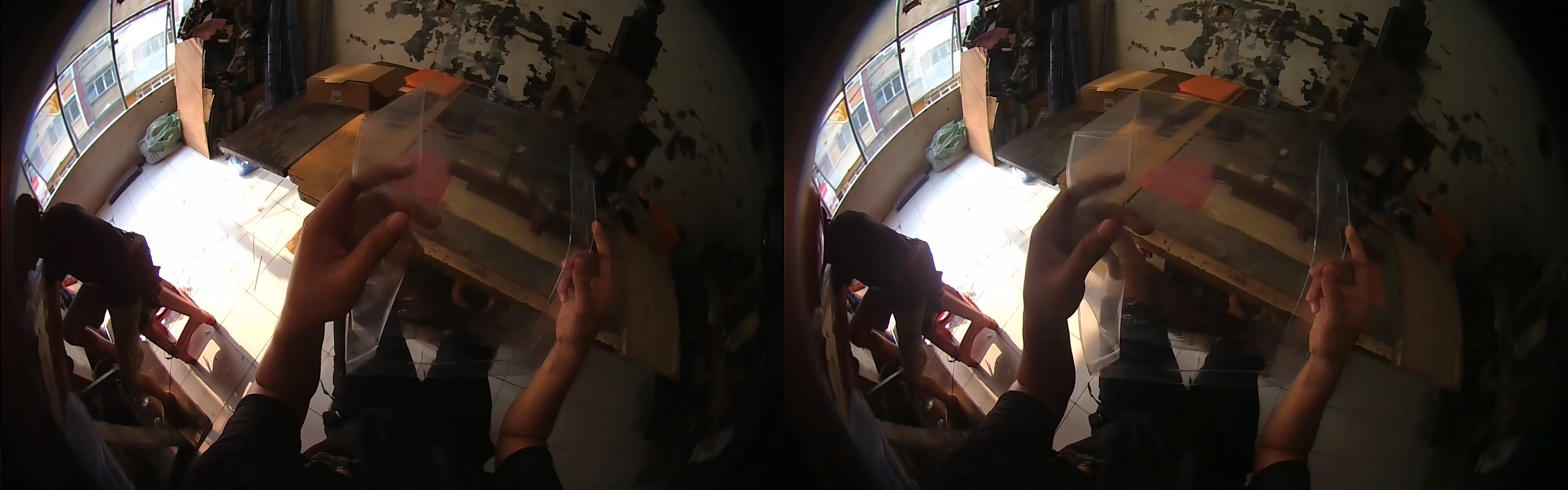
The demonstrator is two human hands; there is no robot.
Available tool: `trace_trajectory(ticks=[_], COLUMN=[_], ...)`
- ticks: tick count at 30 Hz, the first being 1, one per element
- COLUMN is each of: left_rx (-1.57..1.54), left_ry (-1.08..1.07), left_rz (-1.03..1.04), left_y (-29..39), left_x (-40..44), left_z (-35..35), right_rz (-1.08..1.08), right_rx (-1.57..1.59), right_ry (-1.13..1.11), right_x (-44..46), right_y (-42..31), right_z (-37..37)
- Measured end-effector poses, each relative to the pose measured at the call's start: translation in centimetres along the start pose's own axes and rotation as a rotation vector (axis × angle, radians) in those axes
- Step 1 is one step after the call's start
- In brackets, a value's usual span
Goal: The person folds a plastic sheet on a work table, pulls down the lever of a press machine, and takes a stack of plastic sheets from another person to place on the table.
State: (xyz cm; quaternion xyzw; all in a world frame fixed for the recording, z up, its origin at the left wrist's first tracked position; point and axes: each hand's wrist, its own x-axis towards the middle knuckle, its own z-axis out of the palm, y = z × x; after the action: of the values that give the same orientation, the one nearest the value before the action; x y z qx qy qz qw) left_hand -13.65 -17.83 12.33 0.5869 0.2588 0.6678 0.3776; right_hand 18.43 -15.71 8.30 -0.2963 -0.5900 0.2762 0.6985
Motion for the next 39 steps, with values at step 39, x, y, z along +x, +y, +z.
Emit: trace_trajectory(ticks=[39], left_rx=[1.169], left_ry=[0.544], left_rz=[-1.015], left_y=[-46.1], left_x=[-31.5], left_z=[-33.4], right_rz=[-0.296], right_rx=[-1.333], right_ry=[0.045], right_x=[-12.9], right_y=[19.1], right_z=[-6.2])
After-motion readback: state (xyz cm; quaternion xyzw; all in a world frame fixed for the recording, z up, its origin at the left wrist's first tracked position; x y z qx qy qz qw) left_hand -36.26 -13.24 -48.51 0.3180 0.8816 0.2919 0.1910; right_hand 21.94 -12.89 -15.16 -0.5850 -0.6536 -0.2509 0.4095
